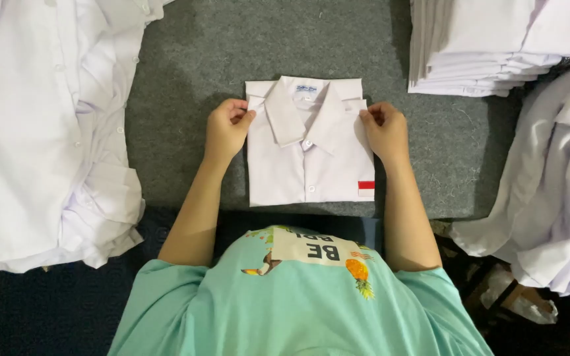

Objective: Folding white shirts and stacking them on a work table.

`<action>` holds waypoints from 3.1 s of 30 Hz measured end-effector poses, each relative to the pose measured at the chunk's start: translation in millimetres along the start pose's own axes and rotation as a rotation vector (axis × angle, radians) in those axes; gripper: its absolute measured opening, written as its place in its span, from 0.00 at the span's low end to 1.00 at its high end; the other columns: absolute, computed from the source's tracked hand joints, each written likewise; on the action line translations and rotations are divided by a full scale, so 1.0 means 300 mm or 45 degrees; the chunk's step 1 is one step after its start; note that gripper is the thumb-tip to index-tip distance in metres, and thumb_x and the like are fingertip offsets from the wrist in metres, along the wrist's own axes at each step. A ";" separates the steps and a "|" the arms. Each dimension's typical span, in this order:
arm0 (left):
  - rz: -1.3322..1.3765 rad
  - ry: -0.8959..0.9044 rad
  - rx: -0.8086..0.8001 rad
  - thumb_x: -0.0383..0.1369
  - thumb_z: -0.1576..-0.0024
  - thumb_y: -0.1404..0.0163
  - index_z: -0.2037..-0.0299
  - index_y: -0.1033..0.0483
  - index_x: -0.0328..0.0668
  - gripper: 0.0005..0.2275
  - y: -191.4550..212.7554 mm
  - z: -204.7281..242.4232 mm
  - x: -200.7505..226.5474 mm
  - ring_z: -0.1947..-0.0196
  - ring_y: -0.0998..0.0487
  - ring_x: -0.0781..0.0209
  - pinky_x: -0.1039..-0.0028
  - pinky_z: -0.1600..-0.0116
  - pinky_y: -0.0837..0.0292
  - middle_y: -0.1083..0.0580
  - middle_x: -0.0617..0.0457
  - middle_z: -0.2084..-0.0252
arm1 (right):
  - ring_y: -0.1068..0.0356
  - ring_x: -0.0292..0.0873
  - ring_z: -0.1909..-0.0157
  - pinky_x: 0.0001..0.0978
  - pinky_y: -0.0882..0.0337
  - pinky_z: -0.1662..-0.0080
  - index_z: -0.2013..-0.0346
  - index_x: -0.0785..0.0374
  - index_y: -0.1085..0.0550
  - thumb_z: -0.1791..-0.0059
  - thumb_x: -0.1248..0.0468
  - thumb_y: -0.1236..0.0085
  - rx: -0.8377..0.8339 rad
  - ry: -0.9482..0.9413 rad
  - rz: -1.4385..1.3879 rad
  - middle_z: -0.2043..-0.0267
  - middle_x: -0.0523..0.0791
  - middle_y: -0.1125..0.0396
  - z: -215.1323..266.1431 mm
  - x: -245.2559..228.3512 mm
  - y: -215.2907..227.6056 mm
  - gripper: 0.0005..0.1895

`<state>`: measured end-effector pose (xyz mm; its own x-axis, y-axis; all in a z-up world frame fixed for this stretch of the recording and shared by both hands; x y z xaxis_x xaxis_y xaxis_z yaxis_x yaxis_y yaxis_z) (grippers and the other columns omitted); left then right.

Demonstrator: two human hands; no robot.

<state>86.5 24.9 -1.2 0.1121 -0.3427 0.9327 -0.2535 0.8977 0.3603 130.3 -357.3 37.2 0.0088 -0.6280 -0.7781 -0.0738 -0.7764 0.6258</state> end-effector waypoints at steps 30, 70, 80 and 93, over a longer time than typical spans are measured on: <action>-0.434 0.127 -0.279 0.43 0.32 0.58 0.58 0.31 0.33 0.17 -0.060 0.124 0.189 0.55 0.21 0.33 0.50 0.54 0.25 0.24 0.32 0.62 | 0.31 0.72 0.44 0.64 0.28 0.47 0.43 0.68 0.33 0.50 0.58 0.38 -0.387 -0.115 -0.082 0.50 0.66 0.30 0.157 -0.113 -0.007 0.26; -0.501 -1.168 0.004 0.54 0.31 0.56 0.27 0.37 0.69 0.22 -1.085 -0.396 1.266 0.20 0.70 0.42 0.28 0.25 0.64 0.65 0.53 0.20 | 0.39 0.56 0.34 0.54 0.37 0.36 0.36 0.71 0.35 0.37 0.60 0.60 0.734 0.712 0.429 0.35 0.56 0.40 -0.645 -0.224 0.936 0.19; -0.790 -0.878 -0.427 0.59 0.35 0.77 0.23 0.54 0.72 0.29 -1.251 -0.419 1.225 0.21 0.73 0.53 0.42 0.24 0.81 0.64 0.57 0.20 | 0.74 0.47 0.17 0.61 0.73 0.27 0.22 0.43 0.57 0.43 0.42 0.82 0.099 0.014 0.178 0.17 0.40 0.70 -0.726 -0.099 0.758 0.34; -0.437 -1.229 -0.536 0.51 0.36 0.53 0.33 0.36 0.53 0.24 -0.960 -0.180 0.898 0.28 0.39 0.36 0.22 0.38 0.41 0.41 0.44 0.26 | 0.37 0.60 0.39 0.53 0.37 0.41 0.49 0.61 0.25 0.43 0.67 0.42 0.910 0.967 0.483 0.38 0.51 0.38 -0.356 -0.281 0.798 0.08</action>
<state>241.5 -311.1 145.5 -0.7286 -0.4991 0.4692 0.0148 0.6733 0.7392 218.2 -495.8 258.4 0.4543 -0.8773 -0.1547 -0.7574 -0.4718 0.4513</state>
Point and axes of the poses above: each hand's wrist, its own z-axis away from the middle knuckle, its own y-axis out of the back of the hand, x = y × z, the point moved 9 cm from there along -z, towards the middle knuckle
